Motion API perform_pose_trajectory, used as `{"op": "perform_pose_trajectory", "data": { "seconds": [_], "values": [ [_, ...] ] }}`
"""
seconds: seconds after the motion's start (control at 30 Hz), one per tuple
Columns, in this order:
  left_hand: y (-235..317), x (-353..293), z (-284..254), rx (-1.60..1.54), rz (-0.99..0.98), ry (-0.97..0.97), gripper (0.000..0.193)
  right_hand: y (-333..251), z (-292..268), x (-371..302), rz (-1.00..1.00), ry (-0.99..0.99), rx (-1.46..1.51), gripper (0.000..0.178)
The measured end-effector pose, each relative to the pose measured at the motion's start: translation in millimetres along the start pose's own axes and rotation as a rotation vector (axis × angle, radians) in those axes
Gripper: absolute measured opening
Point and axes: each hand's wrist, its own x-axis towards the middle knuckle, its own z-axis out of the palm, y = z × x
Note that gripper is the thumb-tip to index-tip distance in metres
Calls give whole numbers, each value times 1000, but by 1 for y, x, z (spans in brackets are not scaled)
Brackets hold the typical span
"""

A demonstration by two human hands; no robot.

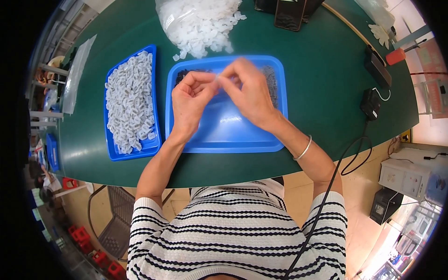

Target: The person assembles plastic fasteners by hand, picking white plastic clips and small parts from trays, fitting the components together, and placing the assembled pieces into a tray.

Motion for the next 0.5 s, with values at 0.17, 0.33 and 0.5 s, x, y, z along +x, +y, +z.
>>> {"op": "perform_pose_trajectory", "data": {
  "seconds": [0.17,0.33,0.5],
  "values": [
    [-5,3,-3,10,41,-34,13,-1,-3,4,184,-43,331,12],
    [-3,5,-4,-67,-47,-46,13,-3,-13,6,291,-200,348,17],
    [-4,6,-4,-73,-62,-40,13,-10,-14,6,285,-219,341,18]
  ]
}}
